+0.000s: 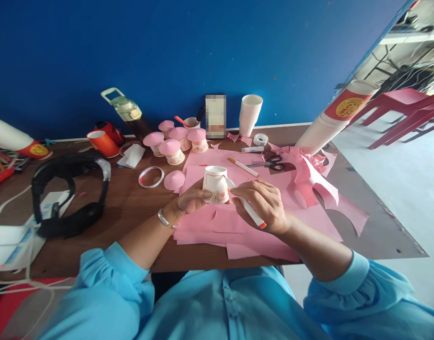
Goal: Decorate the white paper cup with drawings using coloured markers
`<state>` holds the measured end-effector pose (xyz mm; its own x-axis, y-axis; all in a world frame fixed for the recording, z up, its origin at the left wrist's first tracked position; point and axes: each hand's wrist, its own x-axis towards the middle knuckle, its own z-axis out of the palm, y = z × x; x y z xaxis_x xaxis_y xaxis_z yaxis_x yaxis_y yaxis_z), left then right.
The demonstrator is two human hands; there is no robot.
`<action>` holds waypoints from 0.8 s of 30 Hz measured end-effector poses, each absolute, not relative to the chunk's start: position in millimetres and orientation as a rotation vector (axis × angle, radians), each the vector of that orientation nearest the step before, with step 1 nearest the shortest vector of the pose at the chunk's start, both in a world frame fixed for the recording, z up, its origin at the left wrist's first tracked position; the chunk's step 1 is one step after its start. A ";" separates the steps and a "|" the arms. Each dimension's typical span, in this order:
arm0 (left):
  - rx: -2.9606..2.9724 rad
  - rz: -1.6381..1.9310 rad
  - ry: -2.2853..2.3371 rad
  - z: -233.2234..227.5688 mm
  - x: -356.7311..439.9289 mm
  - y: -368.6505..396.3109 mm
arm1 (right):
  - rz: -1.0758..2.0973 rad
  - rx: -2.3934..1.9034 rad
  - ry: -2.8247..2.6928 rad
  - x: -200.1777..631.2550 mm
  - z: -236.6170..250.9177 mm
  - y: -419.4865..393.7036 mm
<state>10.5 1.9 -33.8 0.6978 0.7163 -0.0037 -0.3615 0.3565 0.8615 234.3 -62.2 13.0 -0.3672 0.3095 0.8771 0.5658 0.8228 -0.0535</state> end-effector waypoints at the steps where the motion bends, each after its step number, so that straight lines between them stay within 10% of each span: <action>1: 0.979 0.723 0.411 -33.3 10.9 1.8 | -0.310 -0.644 -1.980 234.3 12.8 -62.0; 24: 0.990 0.716 0.377 -29.6 12.7 2.2 | -0.219 -0.640 -2.019 233.7 13.4 -66.4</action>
<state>12.7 2.2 -29.6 0.7147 0.6989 0.0260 -0.3734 0.3499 0.8591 233.7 -66.4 13.4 -0.3919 0.3489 0.8513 0.5230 0.8457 -0.1059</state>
